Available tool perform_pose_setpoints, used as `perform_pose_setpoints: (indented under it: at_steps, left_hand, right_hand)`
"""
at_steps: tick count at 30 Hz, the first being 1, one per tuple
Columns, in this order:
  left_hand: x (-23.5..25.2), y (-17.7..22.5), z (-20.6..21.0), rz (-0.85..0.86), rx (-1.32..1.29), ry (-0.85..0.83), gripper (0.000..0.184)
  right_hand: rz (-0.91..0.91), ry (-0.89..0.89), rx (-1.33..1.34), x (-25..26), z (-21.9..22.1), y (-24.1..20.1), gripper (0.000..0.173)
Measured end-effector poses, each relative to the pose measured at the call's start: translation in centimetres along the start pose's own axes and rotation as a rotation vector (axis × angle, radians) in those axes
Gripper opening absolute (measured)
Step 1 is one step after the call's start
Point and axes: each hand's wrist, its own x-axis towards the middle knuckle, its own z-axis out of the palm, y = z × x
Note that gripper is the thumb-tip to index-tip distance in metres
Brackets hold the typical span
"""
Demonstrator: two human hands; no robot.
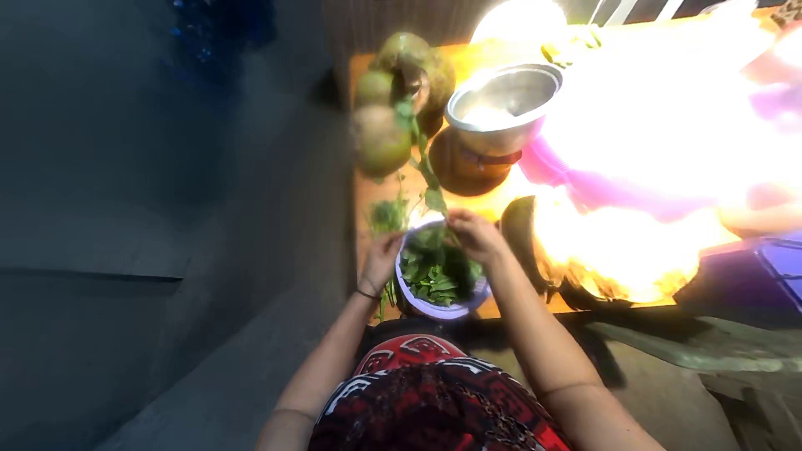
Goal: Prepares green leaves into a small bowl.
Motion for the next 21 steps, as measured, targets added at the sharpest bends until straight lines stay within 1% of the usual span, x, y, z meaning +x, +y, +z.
perform_pose_setpoints:
  at_steps: [2,4,5,7,8,10,11,12,13,15,17,18,21]
  left_hand:
    - [-0.5,1.6,0.4,0.004,-0.086,-0.085,0.037]
    - [-0.8,2.7,0.6,0.009,-0.192,-0.128,0.040]
    - [-1.0,3.0,0.7,0.014,-0.237,-0.123,0.038]
    - [-1.1,3.0,0.9,0.067,-0.277,-0.099,0.028]
    - [-1.1,3.0,0.9,0.082,-0.261,-0.081,0.024]
    - [-1.5,3.4,0.6,0.064,-0.173,-0.021,0.024]
    - [-1.6,3.5,0.6,0.056,-0.125,0.017,0.024]
    - [-1.7,3.5,0.5,0.046,-0.077,0.043,0.024]
    - [-1.7,3.3,0.4,0.050,-0.024,0.062,0.024]
    - [-1.9,3.4,0.1,0.058,0.074,0.043,0.025]
    - [-2.2,3.6,0.0,0.074,0.139,0.011,0.027]
    - [-2.4,3.7,0.1,0.073,0.142,0.002,0.027]
    - [-2.4,3.5,0.2,0.036,0.045,-0.007,0.029]
  right_hand:
    - [0.024,-0.144,0.155,-0.8,1.1,1.9,0.020]
    - [0.056,-0.252,0.243,-1.5,2.3,3.3,0.021]
    - [0.079,-0.284,0.269,-1.7,2.9,3.8,0.020]
    - [0.102,-0.325,0.306,-1.9,3.7,4.8,0.020]
    - [0.098,-0.317,0.277,-2.0,3.9,5.0,0.019]
    - [0.045,-0.206,0.041,-2.2,4.2,4.6,0.014]
    - [-0.014,-0.133,-0.114,-2.2,4.1,4.3,0.011]
    - [-0.089,-0.071,-0.243,-2.2,3.8,4.1,0.011]
    - [-0.175,-0.019,-0.319,-2.0,3.5,4.0,0.017]
    - [-0.318,0.006,-0.353,-2.0,3.2,3.6,0.027]
    - [-0.406,-0.045,-0.359,-2.3,3.7,3.1,0.037]
    - [-0.417,-0.063,-0.349,-2.6,4.1,2.8,0.037]
    - [-0.367,-0.024,-0.239,-2.8,4.6,2.1,0.017]
